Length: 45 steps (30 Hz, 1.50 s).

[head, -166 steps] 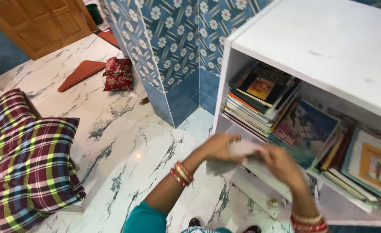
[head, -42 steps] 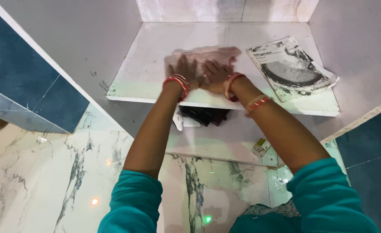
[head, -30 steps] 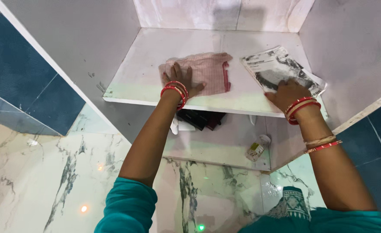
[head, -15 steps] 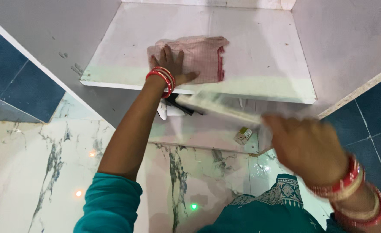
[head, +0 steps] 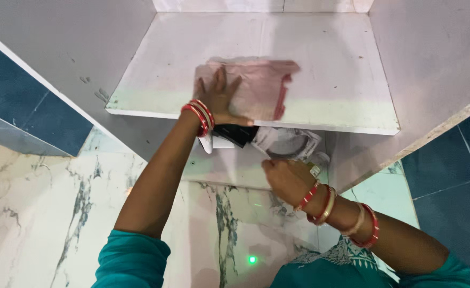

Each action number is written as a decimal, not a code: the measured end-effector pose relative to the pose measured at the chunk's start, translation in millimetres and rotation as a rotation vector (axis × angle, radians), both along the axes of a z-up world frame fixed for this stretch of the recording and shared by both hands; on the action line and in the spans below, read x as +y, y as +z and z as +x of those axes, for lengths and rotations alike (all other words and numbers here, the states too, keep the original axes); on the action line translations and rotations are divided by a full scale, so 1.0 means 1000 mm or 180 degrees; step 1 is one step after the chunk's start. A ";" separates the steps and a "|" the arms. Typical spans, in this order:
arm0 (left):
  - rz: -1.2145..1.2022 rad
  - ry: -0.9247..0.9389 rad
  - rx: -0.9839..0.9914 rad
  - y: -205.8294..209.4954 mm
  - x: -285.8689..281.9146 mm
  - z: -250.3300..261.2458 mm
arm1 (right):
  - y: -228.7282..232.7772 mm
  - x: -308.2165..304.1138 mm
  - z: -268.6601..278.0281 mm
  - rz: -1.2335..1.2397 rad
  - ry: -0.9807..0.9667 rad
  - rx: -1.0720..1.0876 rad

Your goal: The person wipes the top and interior shelves of a white bookcase using a pink cloth. They remove a stack of books from the top shelf to clean underneath, then wipe the sides and bottom shelf before walking away with the cloth.

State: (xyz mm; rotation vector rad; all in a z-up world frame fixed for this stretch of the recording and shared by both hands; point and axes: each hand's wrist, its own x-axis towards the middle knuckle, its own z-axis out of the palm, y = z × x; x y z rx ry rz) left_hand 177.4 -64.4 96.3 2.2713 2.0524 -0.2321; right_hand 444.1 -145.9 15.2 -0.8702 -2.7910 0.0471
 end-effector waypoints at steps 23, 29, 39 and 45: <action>0.1003 -0.0917 0.0186 -0.089 0.217 0.161 | 0.088 0.275 0.043 -0.0984 -0.2097 -0.1129; 0.0799 -0.0566 -0.0138 -0.072 0.276 0.131 | 0.071 0.330 0.016 -0.1059 -0.2037 -0.1164; 0.0783 0.0039 -0.0213 -0.055 0.322 0.018 | 0.073 0.377 -0.095 -0.1098 -0.1628 -0.0992; 0.0167 0.1036 -0.0244 -0.034 0.250 -0.084 | 0.086 0.330 -0.210 -0.1172 -0.1059 -0.0899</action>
